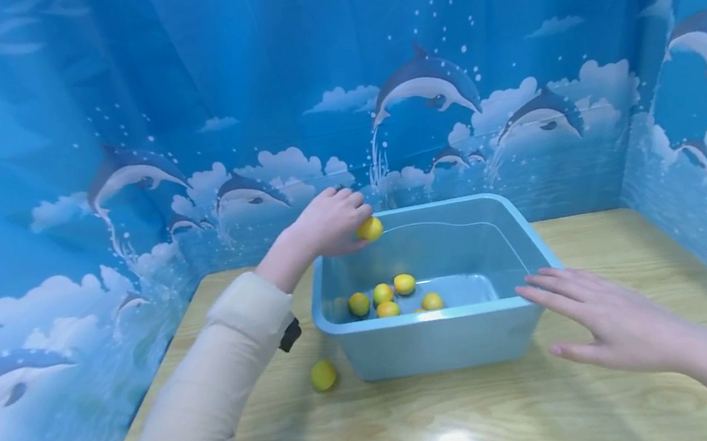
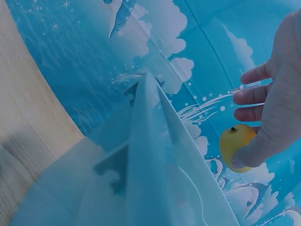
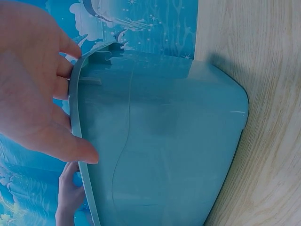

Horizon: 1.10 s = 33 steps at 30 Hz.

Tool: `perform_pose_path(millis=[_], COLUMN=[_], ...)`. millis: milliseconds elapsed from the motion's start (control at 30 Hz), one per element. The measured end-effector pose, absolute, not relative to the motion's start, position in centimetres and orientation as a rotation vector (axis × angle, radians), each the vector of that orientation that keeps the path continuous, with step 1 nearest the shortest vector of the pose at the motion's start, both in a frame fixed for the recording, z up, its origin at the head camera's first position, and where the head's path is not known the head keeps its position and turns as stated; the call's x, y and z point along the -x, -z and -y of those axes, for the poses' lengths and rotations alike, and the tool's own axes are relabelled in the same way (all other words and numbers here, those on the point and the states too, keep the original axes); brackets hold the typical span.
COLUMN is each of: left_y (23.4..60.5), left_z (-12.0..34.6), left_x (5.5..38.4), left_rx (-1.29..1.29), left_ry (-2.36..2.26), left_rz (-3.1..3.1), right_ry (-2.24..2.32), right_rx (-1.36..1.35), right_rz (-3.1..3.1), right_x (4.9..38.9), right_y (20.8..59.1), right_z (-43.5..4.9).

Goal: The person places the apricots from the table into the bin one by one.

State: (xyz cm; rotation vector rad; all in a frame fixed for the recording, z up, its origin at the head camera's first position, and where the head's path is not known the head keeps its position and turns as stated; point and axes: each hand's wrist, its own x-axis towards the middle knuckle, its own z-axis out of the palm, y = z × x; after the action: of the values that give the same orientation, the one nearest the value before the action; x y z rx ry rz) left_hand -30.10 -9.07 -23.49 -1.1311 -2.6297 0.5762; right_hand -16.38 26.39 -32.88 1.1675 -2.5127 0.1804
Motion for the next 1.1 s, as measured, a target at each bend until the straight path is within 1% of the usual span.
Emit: perform_pose_path(millis=[367,700,900,1100], left_y=[23.0,22.8,22.2,22.5], left_z=[8.4,8.2,9.0,10.8], left_x=[30.7,30.5,30.0,29.2], left_rx=[1.089,1.093,1.077,1.055], left_ry=[-0.589,-0.649,-0.621,-0.537], left_rz=[2.675,2.681,2.679,2.654], right_ry=[-0.174,-0.180,-0.184,-0.194], right_rx=[-1.167,-1.173,-1.161,-1.160], right_rz=[2.502,2.513,2.513,2.507], right_x=[16.5,16.4,16.5,16.5], right_y=[32.8,33.0,33.1,33.1], right_z=[-26.3,-26.1,-26.3,-26.4])
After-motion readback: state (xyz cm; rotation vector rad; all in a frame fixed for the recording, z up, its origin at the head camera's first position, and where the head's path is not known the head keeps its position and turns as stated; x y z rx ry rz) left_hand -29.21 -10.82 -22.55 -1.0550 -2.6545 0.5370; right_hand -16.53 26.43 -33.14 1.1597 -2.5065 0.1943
